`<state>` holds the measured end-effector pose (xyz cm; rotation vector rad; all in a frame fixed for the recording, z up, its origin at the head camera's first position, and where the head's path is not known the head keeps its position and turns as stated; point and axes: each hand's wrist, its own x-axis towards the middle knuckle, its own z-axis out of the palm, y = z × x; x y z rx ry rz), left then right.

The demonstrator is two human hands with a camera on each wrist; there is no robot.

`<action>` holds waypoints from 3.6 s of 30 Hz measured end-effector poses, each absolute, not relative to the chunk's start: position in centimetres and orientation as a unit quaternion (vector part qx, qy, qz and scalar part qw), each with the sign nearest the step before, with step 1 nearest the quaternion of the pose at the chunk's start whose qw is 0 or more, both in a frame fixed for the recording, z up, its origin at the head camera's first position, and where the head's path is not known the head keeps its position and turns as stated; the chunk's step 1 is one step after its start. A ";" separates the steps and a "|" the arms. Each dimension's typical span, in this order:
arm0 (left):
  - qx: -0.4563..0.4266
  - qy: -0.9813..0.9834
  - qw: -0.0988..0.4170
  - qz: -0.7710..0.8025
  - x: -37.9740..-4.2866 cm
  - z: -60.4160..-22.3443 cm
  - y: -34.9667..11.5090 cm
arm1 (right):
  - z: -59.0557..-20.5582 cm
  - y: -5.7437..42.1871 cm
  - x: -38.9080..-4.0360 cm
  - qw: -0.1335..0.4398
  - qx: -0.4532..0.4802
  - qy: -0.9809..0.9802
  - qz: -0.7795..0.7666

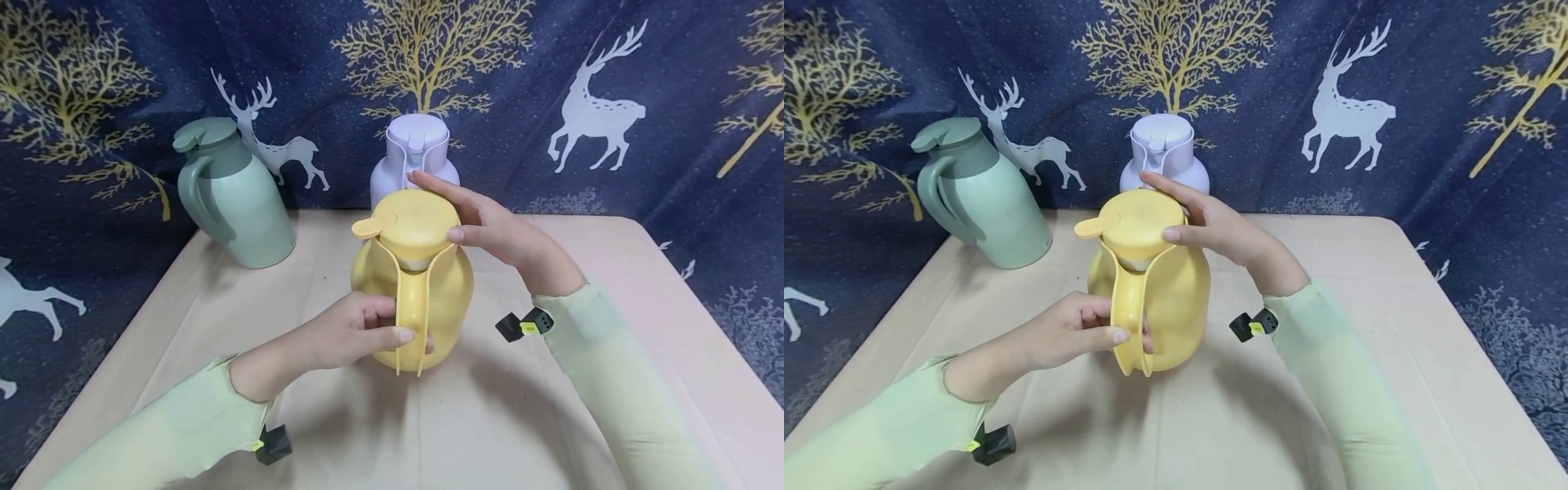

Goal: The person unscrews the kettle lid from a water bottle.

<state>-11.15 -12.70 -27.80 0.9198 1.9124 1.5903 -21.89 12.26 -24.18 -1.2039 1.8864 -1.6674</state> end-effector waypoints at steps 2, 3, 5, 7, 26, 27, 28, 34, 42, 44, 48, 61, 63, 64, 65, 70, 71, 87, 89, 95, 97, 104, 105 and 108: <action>0.339 0.699 0.238 0.583 -11.2 -27.8 -12.8 | -24.2 12.0 -21.3 0.154 -0.403 0.684 -0.588; 0.339 0.699 0.237 0.583 -11.2 -27.8 -12.8 | -24.2 11.9 -20.9 0.140 -0.387 0.700 -0.584; 0.337 0.699 0.239 0.584 -11.2 -27.8 -12.8 | -24.1 11.6 -20.0 0.106 -0.352 0.732 -0.574; 0.335 0.698 0.241 0.585 -11.2 -27.9 -12.8 | -24.1 11.3 -19.0 0.074 -0.313 0.762 -0.562; 0.343 0.701 0.231 0.580 -11.1 -27.9 -12.8 | -24.3 11.2 -19.7 -0.038 -0.333 0.794 -0.507; 0.345 0.700 0.230 0.581 -11.1 -27.9 -12.8 | -24.3 11.3 -20.1 -0.024 -0.346 0.783 -0.516; 0.346 0.701 0.229 0.580 -11.1 -27.9 -12.8 | -24.4 11.5 -20.6 -0.007 -0.358 0.772 -0.524; 0.338 0.708 0.228 0.577 -11.1 -28.0 -12.7 | -23.9 12.2 -22.5 0.089 -0.405 0.737 -0.534; 0.328 0.708 0.233 0.580 -11.0 -27.8 -12.6 | -23.2 12.7 -23.4 0.168 -0.425 0.716 -0.528; 0.328 0.708 0.233 0.581 -11.1 -27.8 -12.6 | -23.2 12.8 -23.4 0.185 -0.429 0.707 -0.531; 0.329 0.710 0.230 0.579 -11.1 -27.8 -12.5 | -23.4 12.7 -22.7 0.170 -0.425 0.700 -0.548; 0.325 0.720 0.217 0.574 -10.9 -27.7 -12.7 | -23.8 9.9 -17.5 -0.052 -0.236 0.841 -0.484; 0.324 0.718 0.220 0.576 -10.9 -27.7 -12.7 | -23.9 10.0 -17.6 -0.055 -0.239 0.839 -0.486; 0.323 0.716 0.223 0.577 -10.9 -27.7 -12.6 | -24.0 10.2 -17.8 -0.054 -0.245 0.835 -0.490; 0.323 0.715 0.225 0.577 -10.9 -27.7 -12.6 | -24.1 10.3 -18.1 -0.050 -0.252 0.830 -0.495; 0.325 0.711 0.229 0.580 -11.0 -27.8 -12.3 | -24.6 11.3 -19.6 -0.021 -0.304 0.790 -0.532; 0.326 0.711 0.229 0.579 -11.0 -27.9 -12.3 | -24.7 11.4 -20.0 -0.012 -0.313 0.782 -0.539; 0.341 0.708 0.234 0.573 -11.1 -27.8 -12.3 | -23.7 12.5 -22.6 0.164 -0.381 0.691 -0.592; 0.341 0.709 0.233 0.572 -11.1 -27.7 -12.4 | -23.5 12.6 -22.9 0.178 -0.393 0.688 -0.583; 0.340 0.705 0.235 0.576 -11.2 -27.7 -12.3 | -23.1 13.0 -23.6 0.214 -0.437 0.675 -0.554; 0.340 0.704 0.236 0.578 -11.2 -27.8 -12.3 | -23.1 13.0 -23.7 0.227 -0.439 0.668 -0.557; 0.337 0.703 0.236 0.580 -11.2 -27.9 -12.5 | -23.7 12.5 -23.6 0.220 -0.433 0.671 -0.560; 0.336 0.703 0.237 0.581 -11.2 -27.9 -12.5 | -23.8 12.5 -23.5 0.213 -0.435 0.672 -0.561; 0.336 0.701 0.236 0.583 -11.1 -28.0 -12.5 | -24.3 12.3 -22.7 0.186 -0.413 0.672 -0.586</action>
